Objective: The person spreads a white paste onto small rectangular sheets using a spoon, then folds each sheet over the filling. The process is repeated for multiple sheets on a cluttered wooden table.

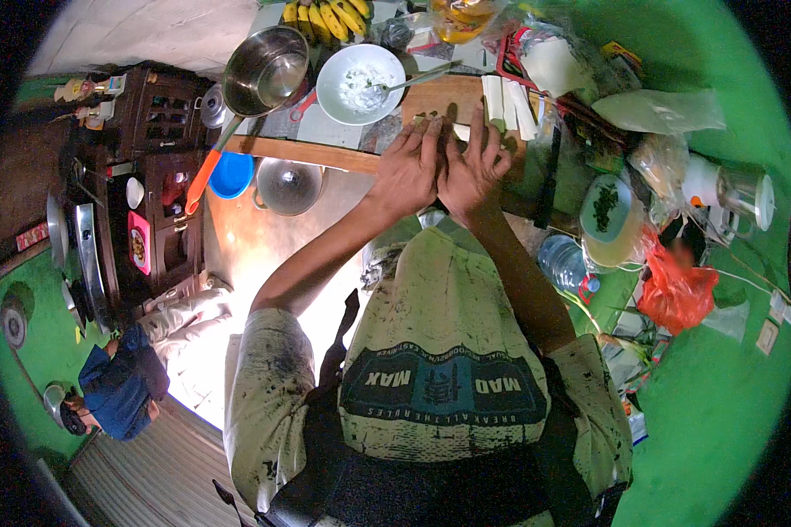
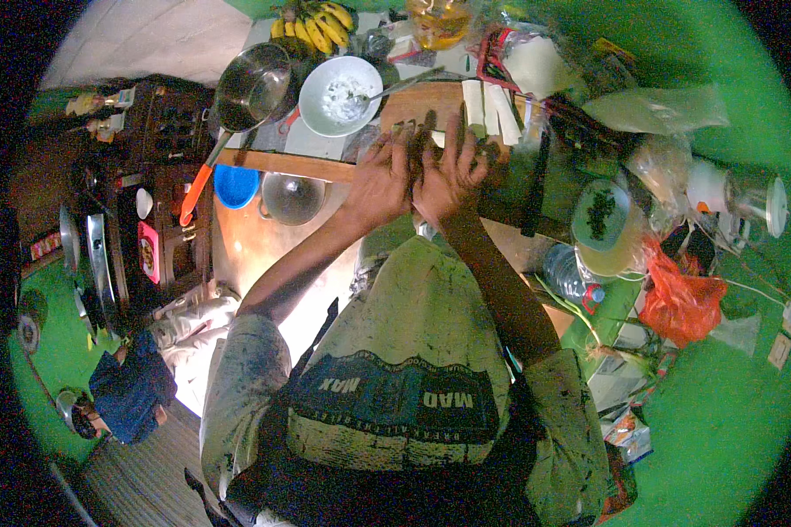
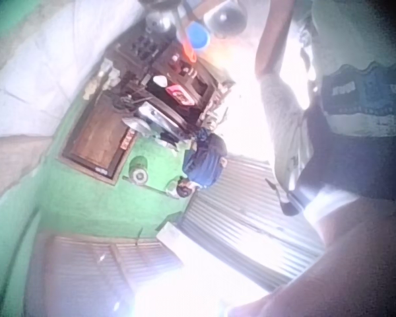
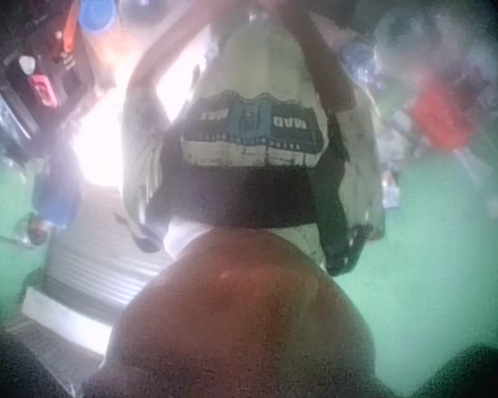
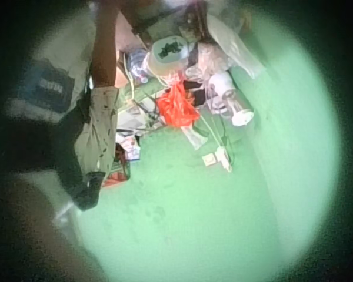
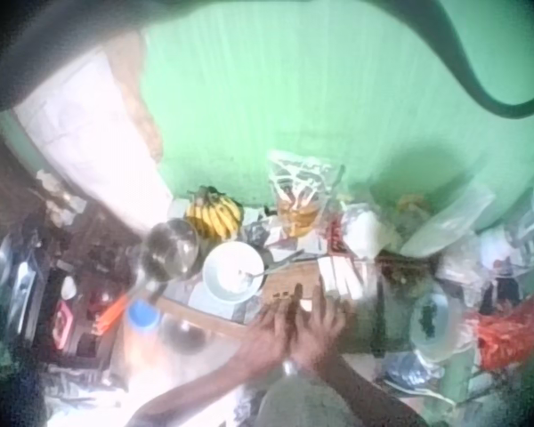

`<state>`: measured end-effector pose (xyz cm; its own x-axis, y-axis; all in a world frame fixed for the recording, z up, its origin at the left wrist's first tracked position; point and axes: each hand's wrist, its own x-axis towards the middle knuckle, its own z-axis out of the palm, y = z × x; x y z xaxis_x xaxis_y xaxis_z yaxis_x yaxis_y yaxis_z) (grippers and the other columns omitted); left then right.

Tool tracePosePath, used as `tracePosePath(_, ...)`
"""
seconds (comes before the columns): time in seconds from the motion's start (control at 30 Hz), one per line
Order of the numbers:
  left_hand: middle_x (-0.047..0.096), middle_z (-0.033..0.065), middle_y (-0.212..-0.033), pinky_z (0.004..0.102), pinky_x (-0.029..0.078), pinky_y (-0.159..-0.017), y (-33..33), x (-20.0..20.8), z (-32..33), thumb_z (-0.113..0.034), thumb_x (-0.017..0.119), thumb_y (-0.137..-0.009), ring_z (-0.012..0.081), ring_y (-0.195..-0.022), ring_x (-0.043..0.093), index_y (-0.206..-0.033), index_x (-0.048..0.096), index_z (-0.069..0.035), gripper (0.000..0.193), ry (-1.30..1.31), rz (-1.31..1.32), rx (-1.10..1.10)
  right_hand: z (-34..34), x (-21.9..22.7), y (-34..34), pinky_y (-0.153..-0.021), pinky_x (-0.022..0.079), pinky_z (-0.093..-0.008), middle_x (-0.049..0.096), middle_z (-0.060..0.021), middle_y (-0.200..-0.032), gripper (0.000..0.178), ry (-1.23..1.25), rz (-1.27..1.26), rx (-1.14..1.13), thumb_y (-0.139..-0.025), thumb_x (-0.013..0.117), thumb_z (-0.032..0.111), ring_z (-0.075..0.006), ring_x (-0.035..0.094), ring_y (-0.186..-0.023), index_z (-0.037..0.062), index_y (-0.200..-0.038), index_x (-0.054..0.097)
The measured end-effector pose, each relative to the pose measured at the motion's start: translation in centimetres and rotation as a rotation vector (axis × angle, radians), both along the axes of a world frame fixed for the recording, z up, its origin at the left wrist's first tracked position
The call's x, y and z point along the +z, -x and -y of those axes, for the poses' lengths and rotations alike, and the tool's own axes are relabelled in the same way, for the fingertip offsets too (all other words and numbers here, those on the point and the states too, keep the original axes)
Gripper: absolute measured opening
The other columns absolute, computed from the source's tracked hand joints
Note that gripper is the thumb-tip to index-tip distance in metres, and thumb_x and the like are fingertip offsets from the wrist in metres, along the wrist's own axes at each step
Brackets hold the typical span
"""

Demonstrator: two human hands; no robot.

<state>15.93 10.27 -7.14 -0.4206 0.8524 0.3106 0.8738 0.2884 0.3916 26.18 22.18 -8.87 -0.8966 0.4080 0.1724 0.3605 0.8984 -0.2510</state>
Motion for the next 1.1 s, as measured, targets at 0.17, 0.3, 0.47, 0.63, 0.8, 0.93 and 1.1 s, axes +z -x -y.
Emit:
tracePosePath(0.17,0.066,0.0338,-0.129,0.0496,0.047,-0.113,0.5,0.5,-0.2,-0.018,0.063,-0.091,0.0464,-0.121,0.065,-0.142,0.044,0.017,0.065,0.003,-0.054,-0.047,0.3,-0.5,0.1,-0.112,0.028,-0.0681,0.019,-0.0268,-0.173,0.073,-0.001,0.008,-0.018,-0.093,0.061,0.044,-0.0514,0.033,-0.146,0.0185,-0.16,0.046)
tracePosePath(0.3,0.067,0.0348,-0.124,0.0479,0.048,-0.112,0.4,0.3,-0.4,-0.018,0.065,-0.088,0.0458,-0.117,0.067,-0.141,0.044,0.019,0.068,0.056,-0.113,-0.042,0.3,-0.5,-0.5,-0.109,0.03,-0.0692,0.02,-0.0294,-0.171,0.072,-0.042,-0.076,-0.059,-0.096,0.06,0.048,-0.0544,0.033,-0.143,0.02,-0.161,0.046)
tracePosePath(0.47,0.067,0.0357,-0.123,0.0507,0.048,-0.111,-0.2,0.7,0.4,-0.019,0.065,-0.09,0.0467,-0.115,0.067,-0.141,0.043,0.018,0.067,0.066,0.019,0.017,-0.3,-0.8,-1.3,-0.107,0.031,-0.0661,0.022,-0.0335,-0.17,0.071,-0.048,-0.185,0.001,-0.094,0.067,0.044,-0.0529,0.036,-0.137,0.0217,-0.159,0.051)
tracePosePath(0.63,0.068,0.0378,-0.116,0.0481,0.047,-0.114,0.1,0.2,0.6,-0.015,0.066,-0.087,0.046,-0.114,0.068,-0.14,0.038,0.019,0.069,0.055,0.106,0.027,-0.3,-1.0,-1.4,-0.113,0.024,-0.069,0.017,-0.0362,-0.17,0.066,0.064,-0.254,0.011,-0.098,0.066,0.042,-0.0576,0.031,-0.139,0.0192,-0.158,0.052)
tracePosePath(0.8,0.068,0.0362,-0.118,0.0479,0.046,-0.115,0.2,1.1,1.0,-0.013,0.065,-0.086,0.043,-0.117,0.069,-0.14,0.037,0.018,0.068,0.136,0.258,0.054,-0.5,-1.5,-1.3,-0.119,0.014,-0.0746,0.015,-0.037,-0.17,0.064,0.073,-0.301,0.031,-0.101,0.063,0.043,-0.0622,0.021,-0.148,0.0173,-0.158,0.052)
tracePosePath(0.93,0.063,0.0374,-0.13,0.0487,0.043,-0.117,-0.2,0.9,0.8,-0.013,0.064,-0.086,0.0449,-0.124,0.064,-0.143,0.037,0.019,0.071,0.096,0.19,0.047,-1.1,-1.5,-1.5,-0.12,0.011,-0.0755,0.015,-0.0373,-0.17,0.067,0.089,-0.288,0.052,-0.099,0.064,0.044,-0.0624,0.017,-0.15,0.0162,-0.159,0.052)
tracePosePath(1.1,0.05,0.0384,-0.148,0.0498,0.038,-0.122,-0.9,-1.1,1.1,-0.012,0.062,-0.086,0.0475,-0.138,0.053,-0.146,0.038,0.021,0.073,0.024,0.031,0.002,-0.8,-1.5,-2.0,-0.121,0.01,-0.075,0.015,-0.0369,-0.17,0.07,0.084,-0.272,0.037,-0.096,0.067,0.042,-0.0623,0.017,-0.15,0.0149,-0.159,0.051)
